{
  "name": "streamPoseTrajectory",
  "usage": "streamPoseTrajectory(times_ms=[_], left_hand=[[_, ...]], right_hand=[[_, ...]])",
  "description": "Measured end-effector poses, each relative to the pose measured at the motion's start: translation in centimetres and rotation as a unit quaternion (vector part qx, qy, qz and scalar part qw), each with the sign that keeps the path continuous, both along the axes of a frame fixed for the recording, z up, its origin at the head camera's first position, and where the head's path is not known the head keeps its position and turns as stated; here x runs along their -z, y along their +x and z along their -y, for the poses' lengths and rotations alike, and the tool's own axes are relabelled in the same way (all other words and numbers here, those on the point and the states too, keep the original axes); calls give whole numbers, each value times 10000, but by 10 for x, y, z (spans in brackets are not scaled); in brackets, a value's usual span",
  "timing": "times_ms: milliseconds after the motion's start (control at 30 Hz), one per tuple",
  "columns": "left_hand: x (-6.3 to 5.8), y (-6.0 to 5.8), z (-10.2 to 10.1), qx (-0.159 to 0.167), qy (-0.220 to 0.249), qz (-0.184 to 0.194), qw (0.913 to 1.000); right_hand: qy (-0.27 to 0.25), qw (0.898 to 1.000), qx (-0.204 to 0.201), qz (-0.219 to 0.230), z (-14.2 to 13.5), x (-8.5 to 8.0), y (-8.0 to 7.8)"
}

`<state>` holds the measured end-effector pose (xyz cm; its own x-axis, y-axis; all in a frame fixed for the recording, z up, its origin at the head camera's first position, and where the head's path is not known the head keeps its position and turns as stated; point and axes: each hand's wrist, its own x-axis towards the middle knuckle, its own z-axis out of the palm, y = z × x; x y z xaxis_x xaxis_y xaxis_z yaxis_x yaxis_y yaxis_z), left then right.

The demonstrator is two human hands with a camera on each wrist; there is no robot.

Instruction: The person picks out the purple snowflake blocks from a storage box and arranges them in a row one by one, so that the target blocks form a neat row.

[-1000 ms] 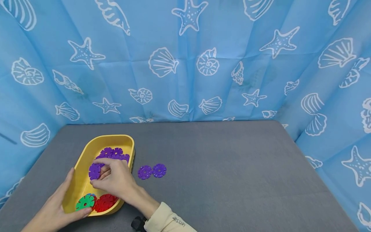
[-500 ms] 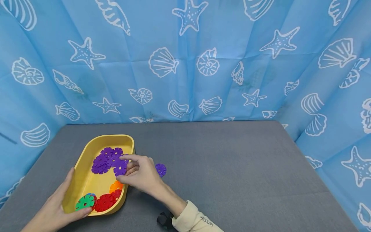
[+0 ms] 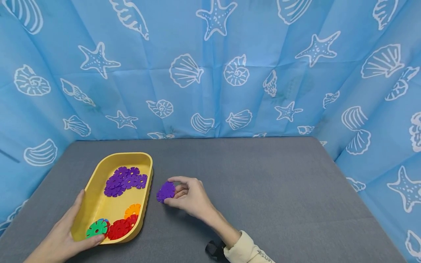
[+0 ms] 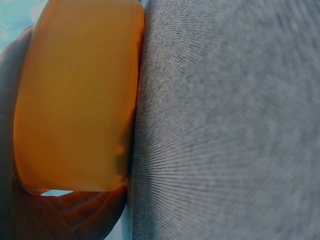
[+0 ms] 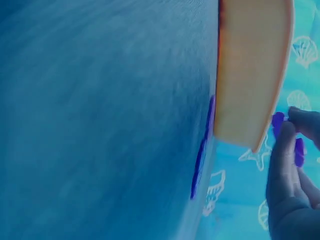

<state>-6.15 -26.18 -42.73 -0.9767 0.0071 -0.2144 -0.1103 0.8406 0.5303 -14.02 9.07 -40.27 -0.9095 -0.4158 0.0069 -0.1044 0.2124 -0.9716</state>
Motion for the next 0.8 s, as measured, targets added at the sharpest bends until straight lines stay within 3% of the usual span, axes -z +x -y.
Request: streamPoseTrajectory(times_ms=[433,667,800], left_hand=[[-2,-1,0,-46,158,194,9997],[-2,-1,1,-52,153,238,9996],[-2,-1,0,-48,147,228,9996]], right_hand=[[1029,9945,192,-52,-47,2,-16],[1294,9912,269,49,-55,5,-19],[1773,9834,361,-147,-55,6,-19]])
